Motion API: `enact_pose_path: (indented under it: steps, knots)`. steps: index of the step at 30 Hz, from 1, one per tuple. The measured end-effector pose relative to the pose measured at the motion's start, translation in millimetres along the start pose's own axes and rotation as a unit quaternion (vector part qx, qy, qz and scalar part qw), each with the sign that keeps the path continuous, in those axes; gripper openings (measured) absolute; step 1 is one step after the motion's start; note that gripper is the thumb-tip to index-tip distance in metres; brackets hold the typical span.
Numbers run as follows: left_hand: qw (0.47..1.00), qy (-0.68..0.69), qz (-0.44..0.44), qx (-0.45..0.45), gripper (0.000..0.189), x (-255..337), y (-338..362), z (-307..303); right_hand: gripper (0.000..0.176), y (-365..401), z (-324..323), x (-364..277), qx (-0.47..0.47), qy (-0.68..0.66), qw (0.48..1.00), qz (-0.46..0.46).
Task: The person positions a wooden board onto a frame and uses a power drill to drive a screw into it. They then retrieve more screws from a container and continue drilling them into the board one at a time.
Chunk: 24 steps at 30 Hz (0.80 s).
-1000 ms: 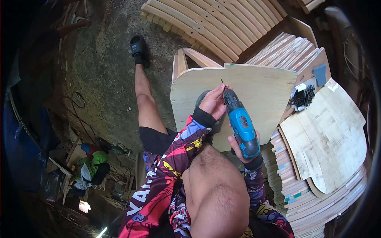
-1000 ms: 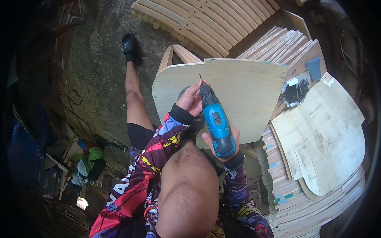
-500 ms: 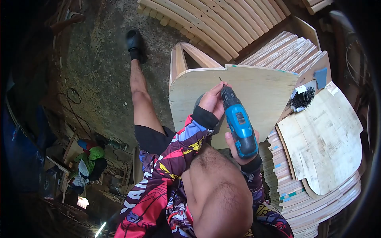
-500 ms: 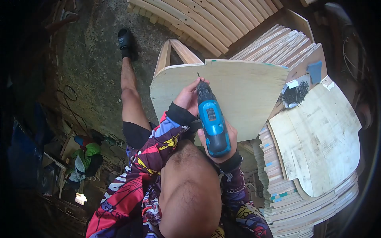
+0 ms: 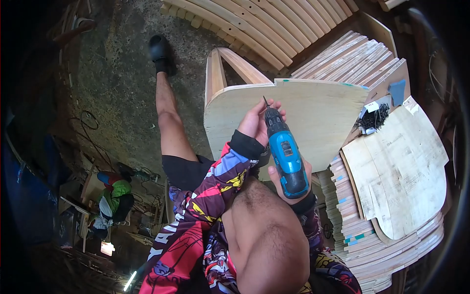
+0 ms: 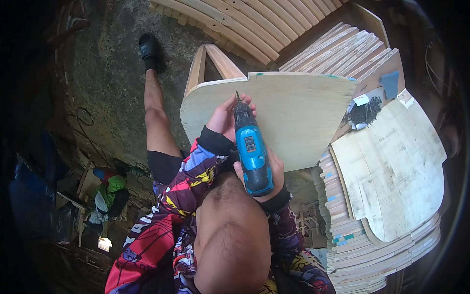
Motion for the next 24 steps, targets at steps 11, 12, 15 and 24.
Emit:
enact_pose_path:
  steps: [11, 12, 15, 24]
  knots:
    - [0.999, 0.006, 0.041, 0.027, 0.023, -6, -8, -6, 0.027, 1, 9, 7, -0.029, -0.039, 0.997, 0.056]
    - [0.998, 0.030, 0.034, 0.031, 0.022, -5, -8, -4, 0.027, 2, 9, 7, -0.028, -0.036, 0.998, 0.052]
    - [0.998, 0.052, 0.020, 0.004, 0.021, -4, -8, -7, 0.027, 1, 9, 6, -0.028, -0.025, 0.998, 0.043]
    - [0.999, -0.008, 0.015, 0.040, 0.020, -5, -4, -7, 0.066, 3, 5, 6, 0.054, 0.002, 0.998, 0.027]
Point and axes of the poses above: each hand's wrist, its own y-axis away from the middle knuckle, its own z-axis out of the palm, x = y × z, the point moved 2 cm from there along -y, towards the middle knuckle, and after that the axes turned 8 degrees about -x, right-handed, at the moved point
